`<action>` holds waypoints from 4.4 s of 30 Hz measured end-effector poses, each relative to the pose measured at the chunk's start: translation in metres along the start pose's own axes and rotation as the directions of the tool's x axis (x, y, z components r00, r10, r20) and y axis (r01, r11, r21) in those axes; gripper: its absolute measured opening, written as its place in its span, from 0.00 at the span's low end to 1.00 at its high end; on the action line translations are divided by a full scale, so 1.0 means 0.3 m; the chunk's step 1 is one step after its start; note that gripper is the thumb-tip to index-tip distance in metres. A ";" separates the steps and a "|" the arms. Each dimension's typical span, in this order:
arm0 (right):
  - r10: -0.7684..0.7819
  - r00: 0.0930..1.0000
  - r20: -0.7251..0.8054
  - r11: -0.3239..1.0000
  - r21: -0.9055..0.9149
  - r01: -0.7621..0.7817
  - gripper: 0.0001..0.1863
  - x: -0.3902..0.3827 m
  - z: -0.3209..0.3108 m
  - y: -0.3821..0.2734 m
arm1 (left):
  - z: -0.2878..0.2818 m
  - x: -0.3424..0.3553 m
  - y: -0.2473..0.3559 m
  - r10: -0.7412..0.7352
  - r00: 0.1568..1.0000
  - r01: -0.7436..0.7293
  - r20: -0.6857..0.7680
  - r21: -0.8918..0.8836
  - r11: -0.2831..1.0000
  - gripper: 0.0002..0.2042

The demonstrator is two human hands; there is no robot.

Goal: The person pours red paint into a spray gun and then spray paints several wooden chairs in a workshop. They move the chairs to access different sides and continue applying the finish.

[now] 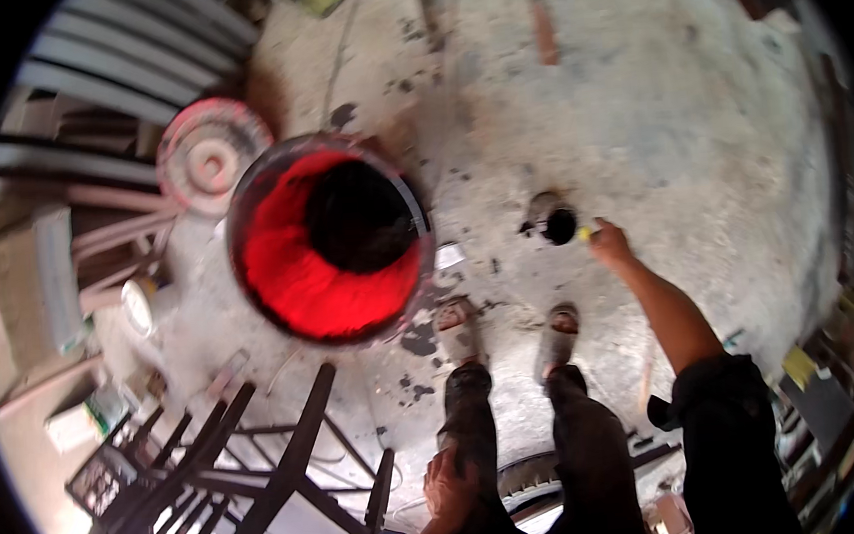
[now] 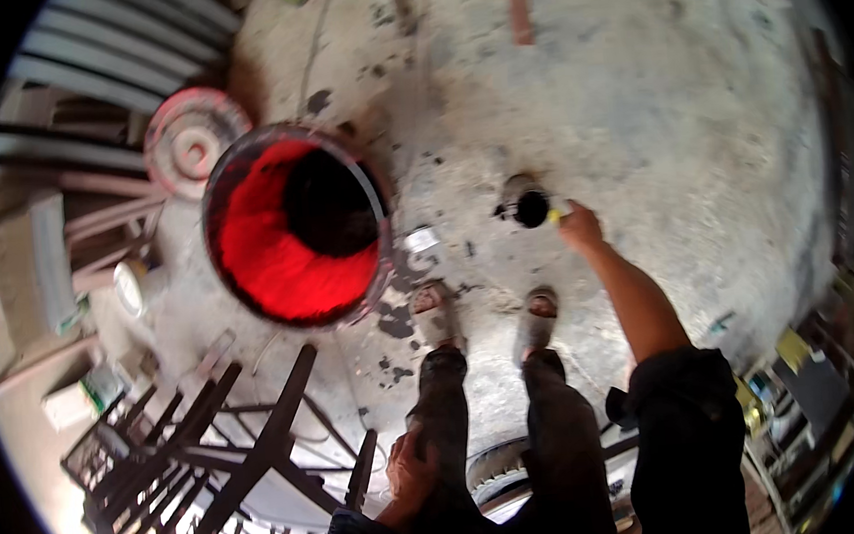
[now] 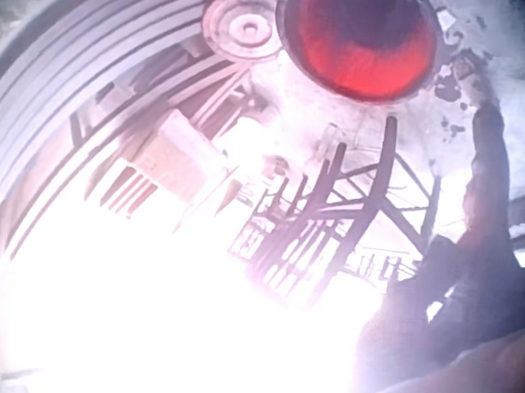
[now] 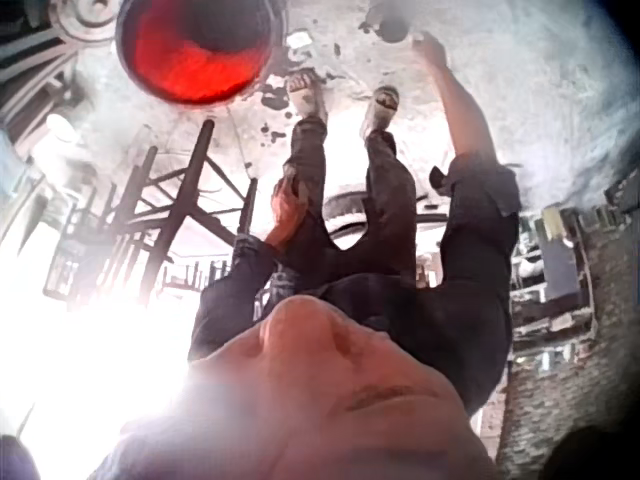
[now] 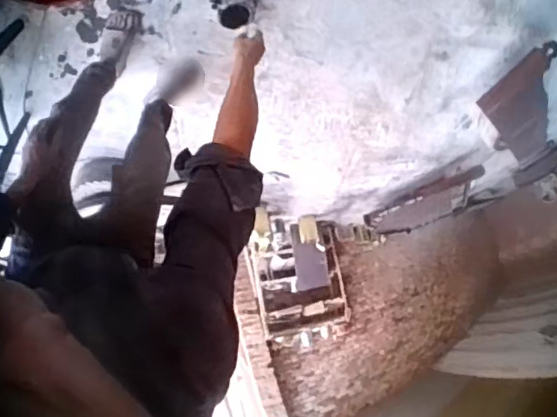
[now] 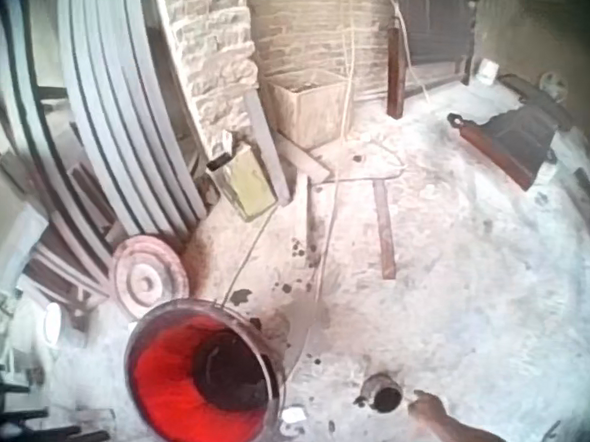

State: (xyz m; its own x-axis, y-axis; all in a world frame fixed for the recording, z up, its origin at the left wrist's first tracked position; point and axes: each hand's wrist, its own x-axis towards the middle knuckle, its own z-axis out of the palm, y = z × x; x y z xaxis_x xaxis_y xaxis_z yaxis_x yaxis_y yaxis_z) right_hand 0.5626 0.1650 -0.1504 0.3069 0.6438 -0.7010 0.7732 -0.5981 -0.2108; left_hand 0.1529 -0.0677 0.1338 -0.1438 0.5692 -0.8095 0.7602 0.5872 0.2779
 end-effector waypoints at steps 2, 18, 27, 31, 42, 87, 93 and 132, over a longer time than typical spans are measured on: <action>-0.102 0.990 -0.102 0.994 0.032 0.105 0.23 0.102 0.086 0.082 | -0.007 0.006 0.002 0.027 0.998 -0.028 -0.061 -0.010 1.000 0.20; -0.006 0.983 -0.185 0.996 -0.090 -0.011 0.28 -0.291 0.095 -0.098 | 0.115 -0.072 0.049 -0.053 0.975 0.026 -0.218 -0.124 0.992 0.20; -0.318 0.936 0.151 0.927 -0.156 0.340 0.24 -0.907 -0.363 -0.168 | 0.571 -0.479 -0.177 -0.275 0.961 0.233 0.022 -0.602 0.764 0.25; -0.388 0.896 0.215 0.855 -0.280 0.437 0.23 -1.079 -0.498 -0.287 | 0.859 -0.909 -0.205 -0.662 0.746 0.472 0.076 -0.762 0.444 0.22; -0.617 0.646 0.450 0.455 -0.465 0.759 0.16 -1.550 -0.393 -0.569 | 1.416 -1.163 0.426 -0.710 0.585 0.188 0.393 -0.917 -0.352 0.20; -0.488 0.280 0.827 -0.315 -0.466 0.827 0.20 -3.517 1.420 -1.030 | 0.973 -1.554 -1.404 -0.898 0.245 -0.199 0.365 -0.888 -0.415 0.20; -0.514 0.251 0.821 -0.225 -0.411 0.883 0.21 -3.630 1.585 -1.175 | 0.744 -1.606 -1.928 -0.951 0.239 -0.260 0.198 -0.930 -0.259 0.20; -0.746 0.556 0.368 0.318 -0.537 0.782 0.19 -4.057 2.728 -1.955 | 0.137 -1.805 -4.027 -0.750 0.659 0.156 0.055 -0.986 0.065 0.20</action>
State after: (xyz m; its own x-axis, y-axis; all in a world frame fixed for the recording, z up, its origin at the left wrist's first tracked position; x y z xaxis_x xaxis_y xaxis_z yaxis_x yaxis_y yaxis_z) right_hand -0.7185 -0.6584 0.2688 -0.6101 0.6282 -0.4828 0.7834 0.5695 -0.2489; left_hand -0.6616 -1.1090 0.2150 -0.6304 -0.0967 -0.7702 -0.5973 0.6941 0.4017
